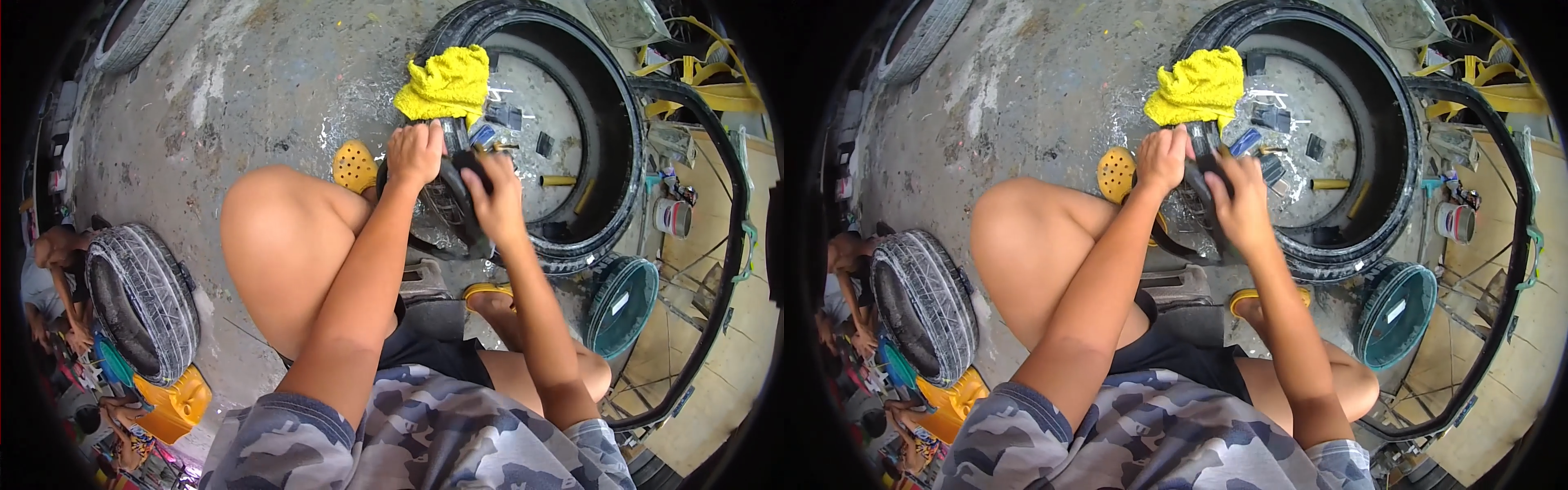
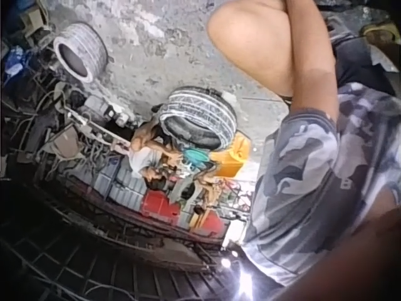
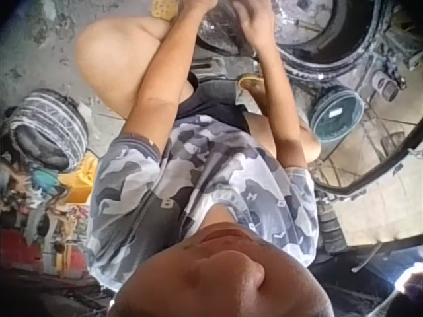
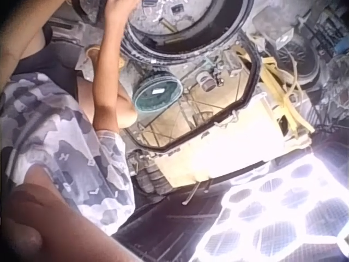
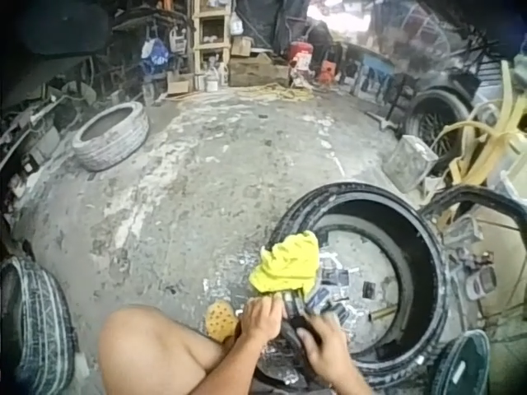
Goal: Sanding a black car fender/trim part with sandpaper and water.
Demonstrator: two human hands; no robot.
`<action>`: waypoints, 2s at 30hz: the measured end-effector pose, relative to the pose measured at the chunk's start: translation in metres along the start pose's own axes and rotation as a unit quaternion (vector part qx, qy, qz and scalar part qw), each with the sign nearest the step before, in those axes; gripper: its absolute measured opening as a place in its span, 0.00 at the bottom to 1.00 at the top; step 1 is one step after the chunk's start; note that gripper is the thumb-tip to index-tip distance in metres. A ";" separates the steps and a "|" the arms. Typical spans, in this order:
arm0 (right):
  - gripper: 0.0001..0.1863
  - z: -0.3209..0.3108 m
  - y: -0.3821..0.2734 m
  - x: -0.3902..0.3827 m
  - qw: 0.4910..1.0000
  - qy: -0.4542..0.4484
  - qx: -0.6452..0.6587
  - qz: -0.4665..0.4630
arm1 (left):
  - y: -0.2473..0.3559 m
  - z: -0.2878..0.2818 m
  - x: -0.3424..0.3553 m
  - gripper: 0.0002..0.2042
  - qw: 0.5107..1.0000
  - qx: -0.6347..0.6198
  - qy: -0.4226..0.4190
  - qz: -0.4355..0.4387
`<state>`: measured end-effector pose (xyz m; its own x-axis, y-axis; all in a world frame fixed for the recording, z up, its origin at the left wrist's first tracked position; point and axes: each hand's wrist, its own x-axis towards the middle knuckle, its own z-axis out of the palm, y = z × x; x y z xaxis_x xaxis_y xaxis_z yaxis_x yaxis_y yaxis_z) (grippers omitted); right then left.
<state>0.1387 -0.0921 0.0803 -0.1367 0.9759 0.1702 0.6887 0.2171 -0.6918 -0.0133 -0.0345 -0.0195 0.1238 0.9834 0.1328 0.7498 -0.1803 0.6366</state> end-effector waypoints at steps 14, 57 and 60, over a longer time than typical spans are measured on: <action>0.16 0.005 -0.005 -0.039 0.998 0.059 0.004 -0.002 | 0.005 -0.010 0.000 0.18 0.997 -0.052 -0.038 -0.048; 0.22 0.013 0.006 -0.061 0.981 0.188 0.041 0.005 | -0.013 0.006 0.016 0.26 0.988 -0.148 0.021 -0.044; 0.18 0.020 0.012 -0.017 0.990 0.136 0.041 0.017 | -0.005 -0.004 0.017 0.26 0.975 -0.192 -0.046 -0.099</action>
<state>0.1350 -0.1062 0.0554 0.0910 0.9428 0.3206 0.6283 0.1954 -0.7530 -0.0176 -0.0173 -0.0179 0.0726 0.9942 -0.0799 0.4692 0.0367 0.8823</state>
